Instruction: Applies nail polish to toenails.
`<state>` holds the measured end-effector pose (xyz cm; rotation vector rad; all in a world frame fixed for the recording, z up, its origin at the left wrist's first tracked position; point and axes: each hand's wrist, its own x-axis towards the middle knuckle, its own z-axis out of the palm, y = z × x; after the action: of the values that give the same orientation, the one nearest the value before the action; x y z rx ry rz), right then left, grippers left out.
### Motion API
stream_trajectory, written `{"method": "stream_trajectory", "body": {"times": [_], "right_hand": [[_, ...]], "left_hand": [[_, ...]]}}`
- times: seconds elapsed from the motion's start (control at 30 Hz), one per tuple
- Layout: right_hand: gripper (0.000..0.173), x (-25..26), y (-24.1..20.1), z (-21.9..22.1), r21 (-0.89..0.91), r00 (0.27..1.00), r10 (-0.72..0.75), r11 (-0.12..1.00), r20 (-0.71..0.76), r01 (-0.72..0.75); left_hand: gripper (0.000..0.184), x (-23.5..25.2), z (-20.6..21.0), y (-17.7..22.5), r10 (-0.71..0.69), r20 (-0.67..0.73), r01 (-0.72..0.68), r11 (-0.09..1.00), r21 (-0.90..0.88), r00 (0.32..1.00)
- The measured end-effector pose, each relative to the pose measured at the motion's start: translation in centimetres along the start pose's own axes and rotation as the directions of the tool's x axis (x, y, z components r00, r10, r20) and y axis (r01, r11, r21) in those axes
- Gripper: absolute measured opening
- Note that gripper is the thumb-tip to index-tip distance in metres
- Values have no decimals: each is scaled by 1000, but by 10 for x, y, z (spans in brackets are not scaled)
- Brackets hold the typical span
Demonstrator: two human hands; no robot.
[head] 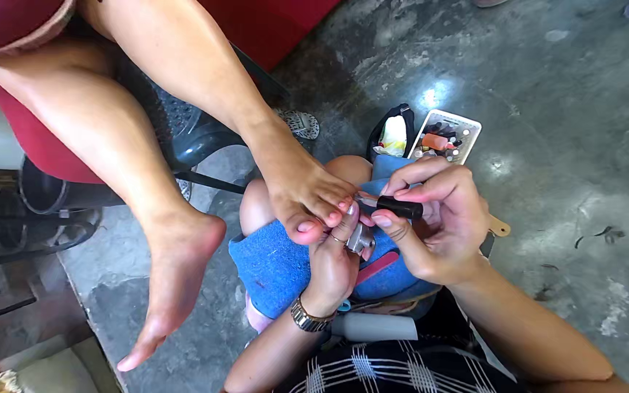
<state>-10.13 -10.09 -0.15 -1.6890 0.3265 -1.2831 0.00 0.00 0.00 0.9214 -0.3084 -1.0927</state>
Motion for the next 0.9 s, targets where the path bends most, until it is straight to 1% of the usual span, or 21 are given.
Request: {"method": "stream_trajectory", "body": {"times": [0.6,0.7,0.83,0.9], "right_hand": [[21,0,-1,0,5,1000,0,1000,14,0],[20,1,-1,-1,71,1000,31,997,7,-31],[21,1,-1,2,215,987,147,968,-64,-130],[22,1,-1,4,218,986,150,967,-73,-131]], "left_hand": [[18,0,-1,0,-5,2,5,1000,-15,1000],[19,1,-2,1,-17,3,17,1000,-20,1000],[20,1,-3,2,-42,15,42,998,-39,999],[20,1,-3,3,-48,17,49,998,-47,999]]}}
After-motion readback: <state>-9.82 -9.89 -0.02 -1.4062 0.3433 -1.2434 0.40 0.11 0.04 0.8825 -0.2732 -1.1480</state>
